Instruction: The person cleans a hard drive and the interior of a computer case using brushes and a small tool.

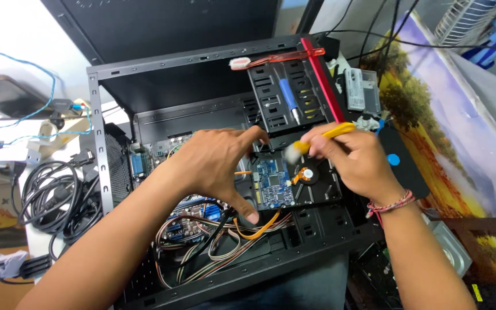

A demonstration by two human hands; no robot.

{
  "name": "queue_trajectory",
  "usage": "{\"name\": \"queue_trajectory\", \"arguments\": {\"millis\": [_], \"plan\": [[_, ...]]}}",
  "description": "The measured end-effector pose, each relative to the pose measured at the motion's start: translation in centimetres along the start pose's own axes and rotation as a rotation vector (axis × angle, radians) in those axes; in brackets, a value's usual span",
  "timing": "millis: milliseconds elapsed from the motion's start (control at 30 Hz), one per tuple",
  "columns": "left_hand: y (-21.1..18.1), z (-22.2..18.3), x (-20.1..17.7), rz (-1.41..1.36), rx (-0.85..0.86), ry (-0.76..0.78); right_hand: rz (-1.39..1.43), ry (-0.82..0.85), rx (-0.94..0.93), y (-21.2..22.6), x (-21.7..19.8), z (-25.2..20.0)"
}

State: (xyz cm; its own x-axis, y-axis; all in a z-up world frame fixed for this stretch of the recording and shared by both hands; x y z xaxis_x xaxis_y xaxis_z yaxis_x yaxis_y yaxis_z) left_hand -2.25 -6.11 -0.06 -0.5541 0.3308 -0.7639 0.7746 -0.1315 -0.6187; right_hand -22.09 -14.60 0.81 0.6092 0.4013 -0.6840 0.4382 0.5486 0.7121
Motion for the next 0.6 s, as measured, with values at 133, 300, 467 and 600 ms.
{"name": "queue_trajectory", "arguments": {"millis": [133,300,467,600], "plan": [[0.1,0.3,0.2,0.014,-0.033,0.082,0.141,-0.036,-0.002,-2.1,0.0,-0.8],[1.0,1.3,0.5,-0.174,-0.008,0.100,-0.061,-0.088,-0.159,0.6,-0.2,-1.0],[2.2,1.9,1.2,-0.273,0.038,0.105,0.015,-0.073,-0.106,-0.5,0.0,-1.3],[2.2,2.2,1.7,-0.236,0.005,0.146,0.049,-0.133,-0.117,-0.6,-0.2,-1.4]]}}
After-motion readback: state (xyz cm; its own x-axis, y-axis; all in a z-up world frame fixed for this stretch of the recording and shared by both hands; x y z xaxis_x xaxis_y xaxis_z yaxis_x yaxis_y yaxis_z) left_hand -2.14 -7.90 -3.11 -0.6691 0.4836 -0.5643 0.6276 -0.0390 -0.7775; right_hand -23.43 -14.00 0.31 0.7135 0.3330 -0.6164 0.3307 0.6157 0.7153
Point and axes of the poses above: each hand's wrist, its own z-axis towards the middle knuckle, its own x-axis out of the palm, y = z × x, the point moved 6 cm from there along z, towards the middle knuckle, and after that the axes turned 12 degrees about -z, right-handed, at the moved point
